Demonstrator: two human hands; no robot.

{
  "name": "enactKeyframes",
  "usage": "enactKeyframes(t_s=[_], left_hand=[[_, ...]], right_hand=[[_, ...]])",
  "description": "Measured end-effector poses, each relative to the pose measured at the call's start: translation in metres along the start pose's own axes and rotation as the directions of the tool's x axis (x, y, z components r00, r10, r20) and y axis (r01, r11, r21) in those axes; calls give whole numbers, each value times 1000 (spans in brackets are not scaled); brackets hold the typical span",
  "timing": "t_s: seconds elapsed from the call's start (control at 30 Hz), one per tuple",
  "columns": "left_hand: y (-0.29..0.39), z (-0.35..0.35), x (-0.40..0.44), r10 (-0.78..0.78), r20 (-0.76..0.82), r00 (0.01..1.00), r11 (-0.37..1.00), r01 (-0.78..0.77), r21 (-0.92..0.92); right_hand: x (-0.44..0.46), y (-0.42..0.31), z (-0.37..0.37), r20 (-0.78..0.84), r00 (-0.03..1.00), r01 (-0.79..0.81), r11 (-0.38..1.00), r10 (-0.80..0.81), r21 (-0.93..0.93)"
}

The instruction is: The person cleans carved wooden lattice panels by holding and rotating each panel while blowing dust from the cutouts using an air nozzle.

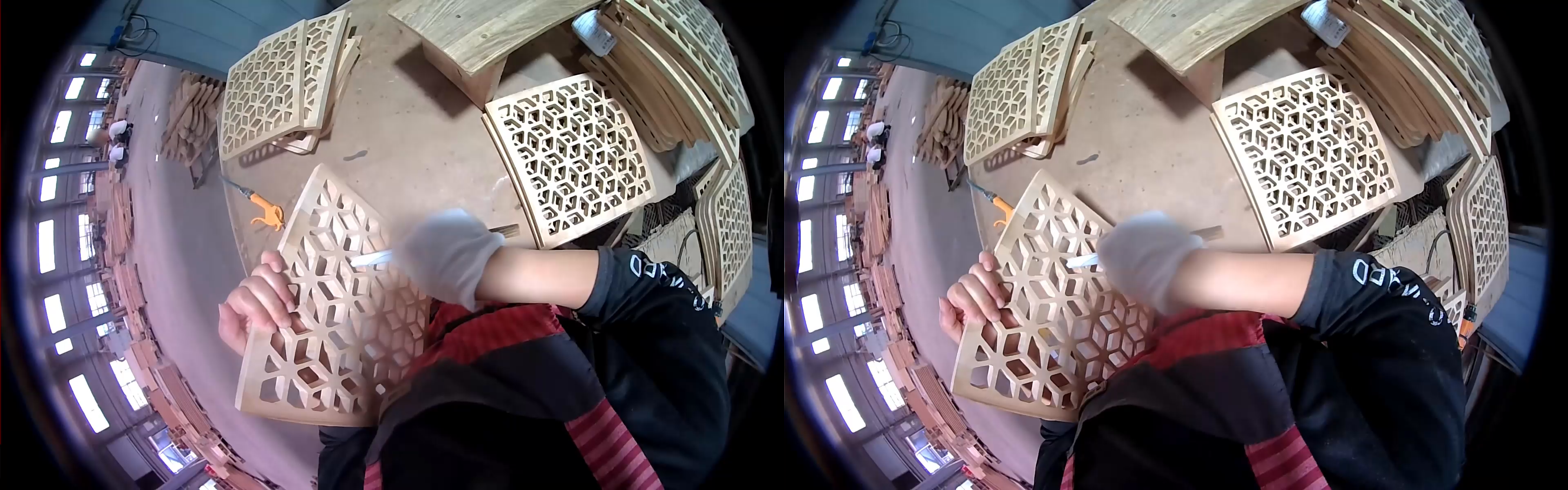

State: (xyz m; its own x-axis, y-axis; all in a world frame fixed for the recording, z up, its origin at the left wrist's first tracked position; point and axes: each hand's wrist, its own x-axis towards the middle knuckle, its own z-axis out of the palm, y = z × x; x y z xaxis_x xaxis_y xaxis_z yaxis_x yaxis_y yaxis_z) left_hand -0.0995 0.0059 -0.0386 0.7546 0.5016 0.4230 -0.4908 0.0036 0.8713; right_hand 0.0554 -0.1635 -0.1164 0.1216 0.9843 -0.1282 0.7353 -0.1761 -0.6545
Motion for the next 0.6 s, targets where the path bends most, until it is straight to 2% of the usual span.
enactKeyframes(t_s=[0.1,0.17,0.2,0.3,0.4,0.5,0.53,0.6], left_hand=[[-3,10,4,-8,5,1000,1000,8,0],[-5,19,11,-32,89,996,1000,31,3],[-3,17,10,-44,72,996,999,43,12],[0,6,5,-23,45,999,1000,22,6],[-1,3,4,8,0,1000,1000,-8,-1],[-6,27,14,20,32,999,1000,-20,5],[-5,26,15,-3,44,999,1000,2,22],[-3,23,14,-24,66,998,999,22,35]], right_hand=[[20,-10,2,126,991,-36,999,32,32],[26,-25,-14,66,995,68,991,-76,118],[28,-29,-21,34,990,127,980,-134,155],[27,-25,-11,40,999,-30,969,20,246],[15,-21,-8,-157,986,-48,997,58,67],[30,-31,-14,-72,996,65,988,-56,138],[33,-34,-21,13,996,87,983,-90,160],[31,-32,-21,17,999,28,978,-33,205]])
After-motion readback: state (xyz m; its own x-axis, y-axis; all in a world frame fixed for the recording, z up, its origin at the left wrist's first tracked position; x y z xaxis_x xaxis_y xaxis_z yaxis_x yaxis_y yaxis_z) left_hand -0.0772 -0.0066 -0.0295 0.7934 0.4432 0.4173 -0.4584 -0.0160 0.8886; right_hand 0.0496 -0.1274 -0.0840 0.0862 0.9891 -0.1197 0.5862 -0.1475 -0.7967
